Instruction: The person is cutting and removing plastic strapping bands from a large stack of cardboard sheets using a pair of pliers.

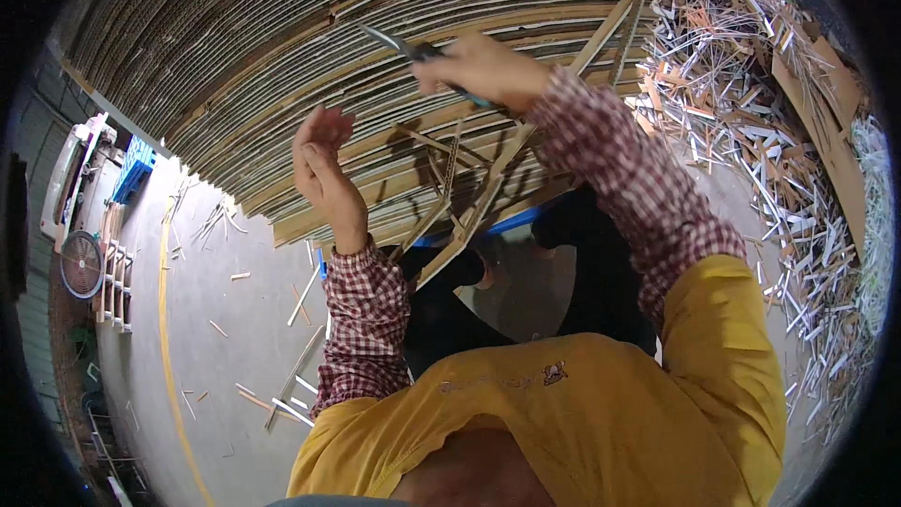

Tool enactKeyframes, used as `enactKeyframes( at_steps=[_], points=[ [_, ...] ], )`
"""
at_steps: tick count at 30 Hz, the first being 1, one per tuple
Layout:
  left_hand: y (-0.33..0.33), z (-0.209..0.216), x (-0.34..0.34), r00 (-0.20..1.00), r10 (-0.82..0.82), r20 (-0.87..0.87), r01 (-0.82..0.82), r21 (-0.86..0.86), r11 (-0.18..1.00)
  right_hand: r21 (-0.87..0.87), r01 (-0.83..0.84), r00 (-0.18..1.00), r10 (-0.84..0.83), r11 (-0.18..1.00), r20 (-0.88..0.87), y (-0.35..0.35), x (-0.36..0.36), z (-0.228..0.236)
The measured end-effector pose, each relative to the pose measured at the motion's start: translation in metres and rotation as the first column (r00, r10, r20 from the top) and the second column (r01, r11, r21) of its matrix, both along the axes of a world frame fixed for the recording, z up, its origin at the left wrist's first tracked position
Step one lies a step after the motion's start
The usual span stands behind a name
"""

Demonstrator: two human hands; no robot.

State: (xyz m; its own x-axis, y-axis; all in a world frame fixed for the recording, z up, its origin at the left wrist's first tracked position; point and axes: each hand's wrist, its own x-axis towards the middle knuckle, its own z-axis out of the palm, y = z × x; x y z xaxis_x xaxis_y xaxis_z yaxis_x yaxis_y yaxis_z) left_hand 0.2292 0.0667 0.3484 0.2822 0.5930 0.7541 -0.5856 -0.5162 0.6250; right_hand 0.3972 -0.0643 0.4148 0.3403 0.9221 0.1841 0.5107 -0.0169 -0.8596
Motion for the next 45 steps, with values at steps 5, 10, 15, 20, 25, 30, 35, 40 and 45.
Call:
enactKeyframes(
  at_steps=[5, 10, 15, 20, 25, 30, 35, 40, 45],
  points=[
    [-0.006, 0.01, -0.006, 0.999, 0.03, -0.016, -0.031, -0.063, 0.998, 0.3, -0.065, 0.997, 0.072, 0.952, -0.011, 0.03, -0.009, -0.015],
    [-0.026, 0.002, -0.002, 0.998, 0.038, 0.052, -0.042, 0.086, 0.995, 0.14, 0.043, 0.905, -0.098, 0.989, 0.414, -0.08, -0.084, -0.079],
    [-0.027, -0.008, 0.005, 0.97, -0.098, -0.224, 0.131, 0.136, 0.982, -0.237, -0.21, 0.977, 0.2, 0.948, -0.066, -0.116, -0.091, -0.1],
    [-0.007, 0.003, 0.004, 0.989, -0.07, -0.132, 0.054, -0.126, 0.991, -0.114, -0.084, 0.996, 0.086, 0.99, 0.016, -0.035, -0.016, -0.042],
    [-0.01, 0.028, 0.022, 0.976, -0.055, -0.212, 0.062, 0.023, 0.998, 0.112, -0.08, 0.985, 0.096, 0.99, -0.143, 0.027, -0.03, 0.013],
    [-0.018, 0.044, 0.038, 0.965, -0.105, -0.24, 0.105, -0.013, 0.994, 0.025, -0.002, 0.942, 0.01, 1.0, -0.335, 0.039, -0.032, 0.022],
    [-0.01, 0.037, 0.05, 0.955, -0.094, -0.28, 0.092, -0.018, 0.996, 0.139, 0.106, 0.988, -0.088, 0.985, -0.128, 0.06, -0.025, -0.003],
    [-0.009, 0.031, 0.038, 0.92, -0.107, -0.378, 0.08, -0.086, 0.993, 0.378, 0.141, 0.979, -0.073, 0.915, -0.188, 0.058, -0.048, -0.026],
    [-0.077, -0.006, -0.008, 0.834, -0.104, -0.541, 0.268, 0.235, 0.934, 0.061, 0.197, 0.979, -0.194, 0.978, -0.056, -0.042, -0.073, -0.09]
  ],
)
